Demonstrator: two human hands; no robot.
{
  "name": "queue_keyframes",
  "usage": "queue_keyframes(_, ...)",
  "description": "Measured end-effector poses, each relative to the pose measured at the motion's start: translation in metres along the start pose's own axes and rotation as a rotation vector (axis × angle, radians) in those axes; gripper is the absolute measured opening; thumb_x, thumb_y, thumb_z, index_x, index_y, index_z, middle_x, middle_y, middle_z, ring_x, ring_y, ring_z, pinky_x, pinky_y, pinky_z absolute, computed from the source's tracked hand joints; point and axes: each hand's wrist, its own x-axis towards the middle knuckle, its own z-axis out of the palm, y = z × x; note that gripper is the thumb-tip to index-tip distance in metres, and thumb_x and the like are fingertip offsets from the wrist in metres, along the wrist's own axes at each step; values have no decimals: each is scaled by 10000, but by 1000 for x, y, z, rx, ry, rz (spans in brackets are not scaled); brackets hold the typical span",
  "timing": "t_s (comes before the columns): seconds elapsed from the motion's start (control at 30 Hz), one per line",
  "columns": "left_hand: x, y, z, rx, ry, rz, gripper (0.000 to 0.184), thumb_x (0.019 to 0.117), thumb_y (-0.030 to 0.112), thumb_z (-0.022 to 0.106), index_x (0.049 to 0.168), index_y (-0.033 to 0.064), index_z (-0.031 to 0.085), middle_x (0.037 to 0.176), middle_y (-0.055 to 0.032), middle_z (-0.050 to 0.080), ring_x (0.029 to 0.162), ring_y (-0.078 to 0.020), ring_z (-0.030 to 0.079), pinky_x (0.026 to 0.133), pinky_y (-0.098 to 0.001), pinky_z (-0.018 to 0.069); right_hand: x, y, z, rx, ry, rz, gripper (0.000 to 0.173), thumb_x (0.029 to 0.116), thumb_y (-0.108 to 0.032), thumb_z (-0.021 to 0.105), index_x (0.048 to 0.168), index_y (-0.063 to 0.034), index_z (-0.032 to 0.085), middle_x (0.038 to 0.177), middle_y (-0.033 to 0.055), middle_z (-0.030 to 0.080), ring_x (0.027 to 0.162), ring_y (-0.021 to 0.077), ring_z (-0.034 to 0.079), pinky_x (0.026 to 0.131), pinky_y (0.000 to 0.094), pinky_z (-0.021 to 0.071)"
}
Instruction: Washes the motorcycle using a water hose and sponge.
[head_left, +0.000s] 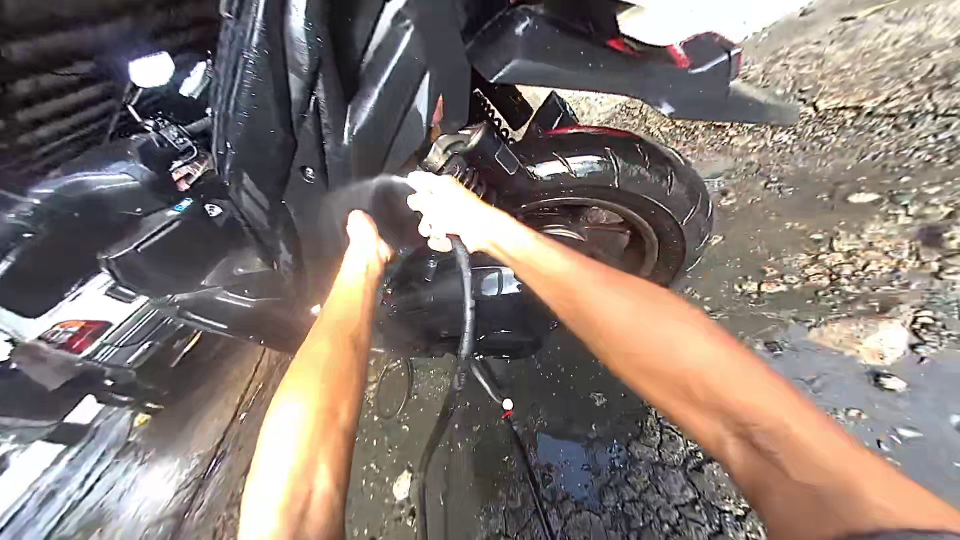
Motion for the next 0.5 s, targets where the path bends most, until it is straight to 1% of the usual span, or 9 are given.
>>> queue_keyframes(0.03, -3, 0, 0, 12, -44, 16, 559, 1080, 374, 314, 1526, 39, 332, 1528, -230, 387, 1326, -371, 458, 994, -606, 443, 9, 10, 8, 111, 7, -36, 484, 1114, -155, 412, 1587, -163, 313, 752, 18, 472, 463, 94, 420, 393, 241, 396)
queue_keyframes(0.07, -6, -2, 0, 30, -97, 37, 581, 1092, 392, 278, 1553, 41, 305, 1558, -235, 362, 1356, -371, 442, 1032, -587, 425, 17, 20, 14, 206, 35, -58, 524, 1117, -169, 419, 1620, -179, 273, 734, 20, 485, 453, 90, 419, 385, 236, 388)
queue_keyframes(0.17, -3, -26, -4, 31, -252, 137, 580, 1118, 425, 178, 1511, 63, 403, 1479, -201, 495, 1295, -314, 518, 1029, -507, 439, 36, 41, 26, 440, 141, -90, 541, 1118, -195, 405, 1632, -200, 237, 668, -9, 436, 433, 73, 371, 376, 213, 340)
queue_keyframes(0.23, -3, -55, -16, 69, -394, 272, 601, 1129, 420, 129, 1518, 66, 420, 1497, -171, 510, 1357, -298, 495, 1095, -492, 403, 44, 49, 28, 571, 149, -139, 517, 1126, -219, 374, 1626, -208, 242, 631, -25, 431, 410, 56, 361, 358, 191, 328)
queue_keyframes(0.27, -5, -70, -27, 160, -445, 398, 587, 1127, 406, 132, 1516, 85, 432, 1520, -146, 501, 1384, -290, 478, 1121, -498, 388, 48, 51, 27, 646, 125, -182, 488, 1127, -223, 361, 1605, -200, 266, 621, -29, 439, 400, 47, 370, 350, 177, 340)
queue_keyframes(0.33, -3, -91, -42, 387, -482, 663, 543, 1116, 300, 171, 1514, 49, 441, 1557, -195, 441, 1446, -342, 407, 1181, -548, 323, 58, 51, 25, 803, 78, -241, 380, 1131, -245, 344, 1508, -198, 353, 601, -49, 439, 388, 30, 372, 351, 160, 354)
queue_keyframes(0.37, 2, -99, -46, 492, -457, 746, 527, 1112, 275, 202, 1482, 29, 486, 1535, -225, 453, 1448, -370, 396, 1191, -553, 309, 63, 51, 26, 865, 82, -250, 327, 1132, -254, 346, 1447, -190, 405, 598, -56, 432, 387, 23, 367, 353, 153, 354)
queue_keyframes(0.43, 12, -113, -52, 592, -419, 783, 501, 1112, 257, 239, 1427, 30, 555, 1528, -227, 470, 1477, -388, 355, 1223, -548, 258, 73, 55, 29, 965, 96, -264, 181, 1131, -271, 346, 1223, -176, 470, 601, -68, 423, 390, 9, 354, 361, 140, 348)
queue_keyframes(0.5, 22, -124, -53, 568, -369, 777, 473, 1111, 230, 267, 1402, 36, 585, 1524, -217, 484, 1481, -392, 355, 1213, -570, 263, 84, 55, 33, 1040, 106, -293, 247, 1128, -310, 356, 959, -179, 479, 564, -85, 413, 365, -8, 339, 345, 123, 330)
